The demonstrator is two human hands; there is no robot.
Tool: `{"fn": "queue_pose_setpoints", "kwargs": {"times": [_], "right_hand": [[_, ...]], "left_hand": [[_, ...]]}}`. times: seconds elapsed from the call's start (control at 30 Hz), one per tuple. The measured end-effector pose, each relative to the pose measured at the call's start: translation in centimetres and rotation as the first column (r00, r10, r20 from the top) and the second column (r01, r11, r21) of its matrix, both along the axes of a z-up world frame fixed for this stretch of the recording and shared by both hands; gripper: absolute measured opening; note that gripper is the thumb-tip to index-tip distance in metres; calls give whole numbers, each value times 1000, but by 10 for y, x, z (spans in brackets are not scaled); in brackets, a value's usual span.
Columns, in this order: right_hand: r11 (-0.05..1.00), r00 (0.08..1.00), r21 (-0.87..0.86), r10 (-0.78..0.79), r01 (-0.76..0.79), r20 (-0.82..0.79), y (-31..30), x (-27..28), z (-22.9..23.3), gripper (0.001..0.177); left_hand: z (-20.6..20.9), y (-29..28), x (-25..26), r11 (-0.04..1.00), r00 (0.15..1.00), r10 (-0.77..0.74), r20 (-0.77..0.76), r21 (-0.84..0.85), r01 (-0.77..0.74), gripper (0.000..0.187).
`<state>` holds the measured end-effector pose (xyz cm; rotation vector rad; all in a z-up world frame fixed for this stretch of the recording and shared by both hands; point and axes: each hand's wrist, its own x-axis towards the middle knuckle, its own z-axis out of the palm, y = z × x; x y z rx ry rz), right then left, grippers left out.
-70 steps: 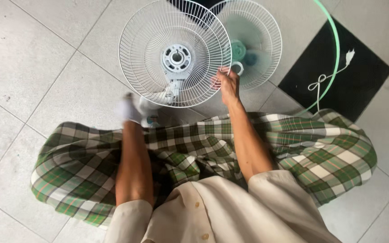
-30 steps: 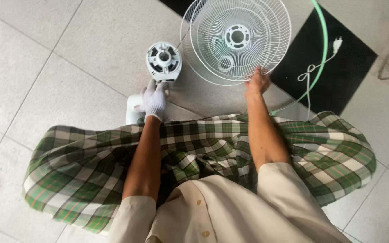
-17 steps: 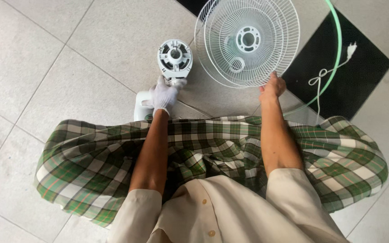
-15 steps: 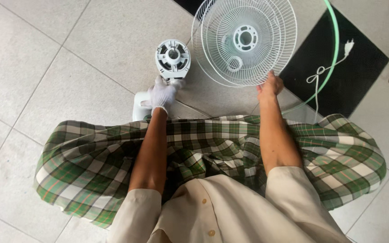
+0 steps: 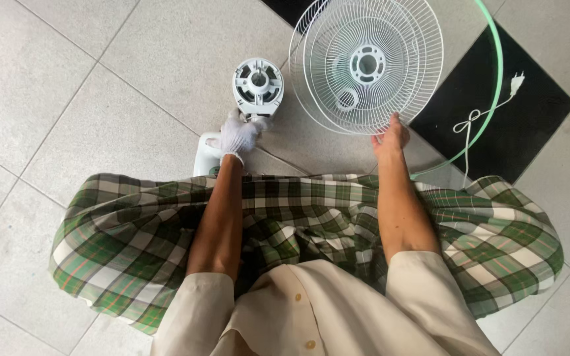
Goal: The person assembles a pedestal fan by attaching the front grille to the motor housing, inserting the fan blade, and securing the rear grille. The person handles the fan components and aligns them by hand.
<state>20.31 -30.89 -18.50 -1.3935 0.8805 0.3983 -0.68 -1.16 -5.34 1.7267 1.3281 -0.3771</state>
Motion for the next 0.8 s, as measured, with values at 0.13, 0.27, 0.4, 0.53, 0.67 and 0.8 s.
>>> {"fn": "queue_pose_setpoints", "kwargs": {"times": [0.13,0.27,0.4,0.53,0.67,0.8], "right_hand": [[999,1000,-33,15,-15,-13,3,-1,2,37],[994,999,-102,47,-44,24,-6,5,-17,30],[1000,998,1,16,-16,52,-12,11,-30,23],[998,994,35,48,-52,99,-16,10,-42,22],[999,1000,34,18,-19,9,-7,14,-47,21],[994,1000,110,-28,28,-6,0,3,-56,25]], "left_hand": [[8,-1,3,999,1000,-27,0,-19,27,81],[1,-11,0,993,998,-63,14,103,61,90],[8,-13,-1,994,996,-78,-35,76,81,90],[13,-18,-4,997,998,-56,-24,50,57,93],[5,-18,-4,993,996,-80,-28,84,82,101],[-15,-20,-15,981,995,-92,-24,168,95,99]]}}
